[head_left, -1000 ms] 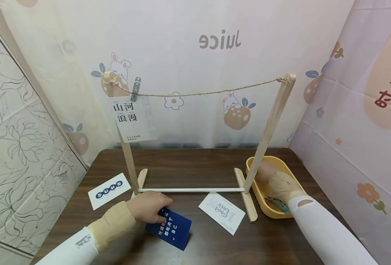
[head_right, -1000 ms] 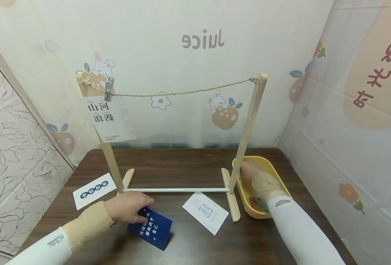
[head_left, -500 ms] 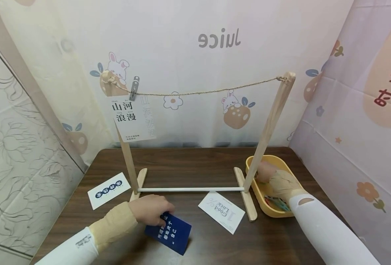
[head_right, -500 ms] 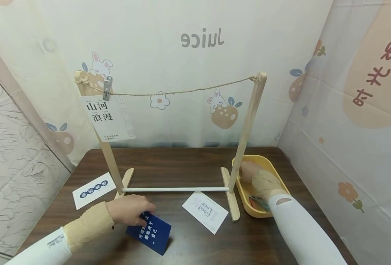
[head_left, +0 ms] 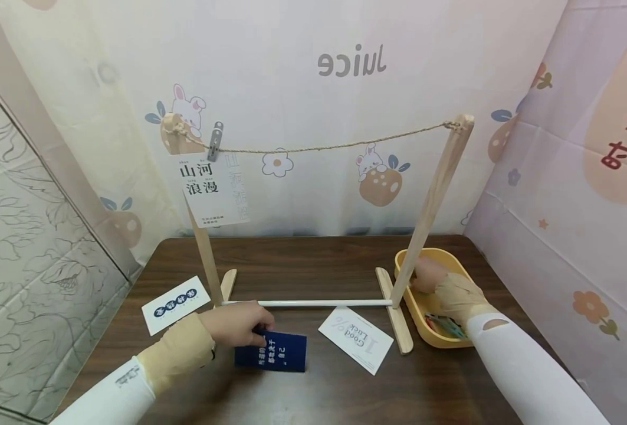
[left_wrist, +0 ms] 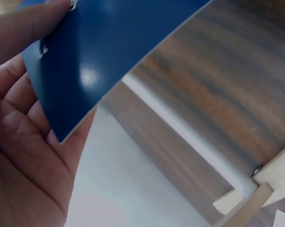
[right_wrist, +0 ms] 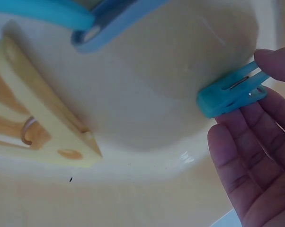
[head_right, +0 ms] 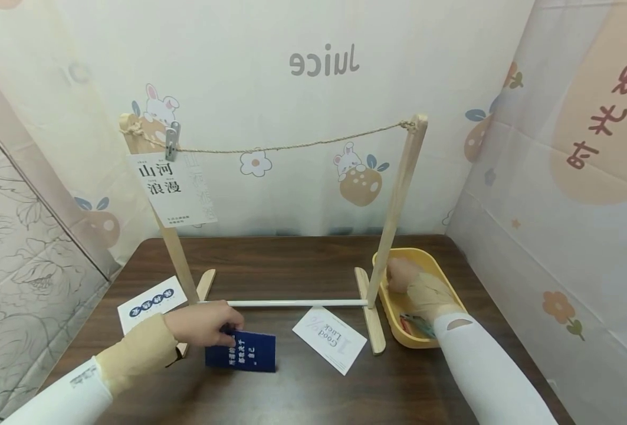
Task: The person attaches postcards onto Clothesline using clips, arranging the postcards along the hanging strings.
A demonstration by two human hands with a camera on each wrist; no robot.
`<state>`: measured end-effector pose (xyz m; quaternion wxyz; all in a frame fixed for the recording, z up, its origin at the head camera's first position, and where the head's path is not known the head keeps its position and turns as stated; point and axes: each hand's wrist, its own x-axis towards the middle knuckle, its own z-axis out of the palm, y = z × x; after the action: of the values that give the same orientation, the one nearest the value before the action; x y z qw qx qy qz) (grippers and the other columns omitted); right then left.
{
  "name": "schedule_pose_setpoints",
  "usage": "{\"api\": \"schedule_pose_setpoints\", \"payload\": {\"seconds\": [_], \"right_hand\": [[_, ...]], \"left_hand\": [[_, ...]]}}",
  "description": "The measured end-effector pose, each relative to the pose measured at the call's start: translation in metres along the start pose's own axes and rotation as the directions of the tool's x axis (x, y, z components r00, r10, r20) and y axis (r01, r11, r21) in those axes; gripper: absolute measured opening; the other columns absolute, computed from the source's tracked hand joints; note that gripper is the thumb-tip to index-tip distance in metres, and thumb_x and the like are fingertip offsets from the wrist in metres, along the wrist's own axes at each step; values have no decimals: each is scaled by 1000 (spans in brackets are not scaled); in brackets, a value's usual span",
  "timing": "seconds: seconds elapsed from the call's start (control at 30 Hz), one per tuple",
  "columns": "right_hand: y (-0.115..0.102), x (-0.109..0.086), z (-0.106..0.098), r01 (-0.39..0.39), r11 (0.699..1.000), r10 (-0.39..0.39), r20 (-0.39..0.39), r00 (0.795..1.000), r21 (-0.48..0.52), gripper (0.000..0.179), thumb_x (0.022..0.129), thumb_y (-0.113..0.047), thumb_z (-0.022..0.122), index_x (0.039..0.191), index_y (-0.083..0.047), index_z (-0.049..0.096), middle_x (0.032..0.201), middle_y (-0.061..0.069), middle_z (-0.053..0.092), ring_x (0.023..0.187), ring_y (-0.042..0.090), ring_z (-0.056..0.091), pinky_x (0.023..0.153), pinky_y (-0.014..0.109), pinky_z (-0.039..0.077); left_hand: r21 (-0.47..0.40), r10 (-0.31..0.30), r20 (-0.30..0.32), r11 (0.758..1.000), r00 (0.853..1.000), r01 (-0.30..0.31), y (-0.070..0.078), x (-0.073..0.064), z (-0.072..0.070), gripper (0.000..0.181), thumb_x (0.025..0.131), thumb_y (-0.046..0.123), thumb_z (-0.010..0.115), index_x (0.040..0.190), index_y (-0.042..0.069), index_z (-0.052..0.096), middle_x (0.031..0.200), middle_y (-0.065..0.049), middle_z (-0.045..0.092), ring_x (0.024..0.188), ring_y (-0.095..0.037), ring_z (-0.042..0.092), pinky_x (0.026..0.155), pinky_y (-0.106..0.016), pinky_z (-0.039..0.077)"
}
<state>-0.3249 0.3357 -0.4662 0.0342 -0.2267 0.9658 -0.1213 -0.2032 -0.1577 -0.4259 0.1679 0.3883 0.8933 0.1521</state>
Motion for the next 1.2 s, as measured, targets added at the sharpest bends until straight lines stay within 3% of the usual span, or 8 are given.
{"api": "schedule_pose_setpoints", "payload": {"seconds": [0.2,0.33,0.47,0.57,0.67,0.77,0.97,1.2], "right_hand": [[7,-2,-5,-76,996,74,59,996,41,11,85,5,73,92,-3,70,74,3,58,68,18,54,61,32,43],[10,-4,-8,-99,992,93,76,993,76,5,88,2,69,86,-3,69,71,1,58,64,16,53,58,30,42],[18,-4,-9,-50,996,48,26,998,69,8,82,-2,71,76,-6,67,68,0,56,60,14,50,55,29,39],[29,-3,-6,24,999,-22,-39,999,40,9,78,-5,72,73,-9,66,65,-3,53,57,11,46,53,29,36],[29,-5,-9,50,998,-48,-83,995,32,15,76,-6,73,69,-12,62,63,-5,48,56,9,42,54,29,34],[14,-10,-19,16,997,-12,-59,998,69,15,77,-3,77,72,-9,64,65,-3,51,58,11,44,56,30,37],[3,-13,-29,-108,991,109,-4,994,79,16,82,-6,84,90,1,73,78,4,65,66,14,54,62,31,46],[1,-15,-38,-114,986,115,-4,993,122,12,85,-6,82,90,-2,73,79,4,70,67,14,60,62,32,50]], "left_hand": [[-31,12,-112,999,994,-15,-8,0,-15,26,97,13,83,83,20,62,74,15,52,67,0,44,64,-22,41],[-52,1,-181,999,984,-10,-10,-1,-24,19,99,14,81,87,18,66,79,13,63,69,1,51,65,-22,47],[-79,-27,-237,997,971,8,-11,-1,-31,11,99,13,80,92,17,72,86,9,74,72,3,61,67,-22,54],[-119,-43,-269,993,962,11,-10,-2,-35,11,100,13,78,92,16,71,87,6,77,73,2,66,67,-22,57],[-166,-47,-295,986,954,-3,-10,-3,-39,12,101,12,77,92,14,71,87,4,78,74,-1,69,67,-22,58],[-193,-44,-319,981,947,-19,-9,-4,-44,11,101,12,76,92,14,71,88,2,79,75,-3,71,68,-22,59],[-179,-30,-389,983,921,-44,-10,-5,-51,8,100,11,78,95,13,73,89,1,81,79,-4,74,72,-24,61],[-210,-38,-457,976,889,-66,-10,-6,-56,4,100,9,79,99,6,75,91,-4,82,81,-9,77,72,-25,61]]}}
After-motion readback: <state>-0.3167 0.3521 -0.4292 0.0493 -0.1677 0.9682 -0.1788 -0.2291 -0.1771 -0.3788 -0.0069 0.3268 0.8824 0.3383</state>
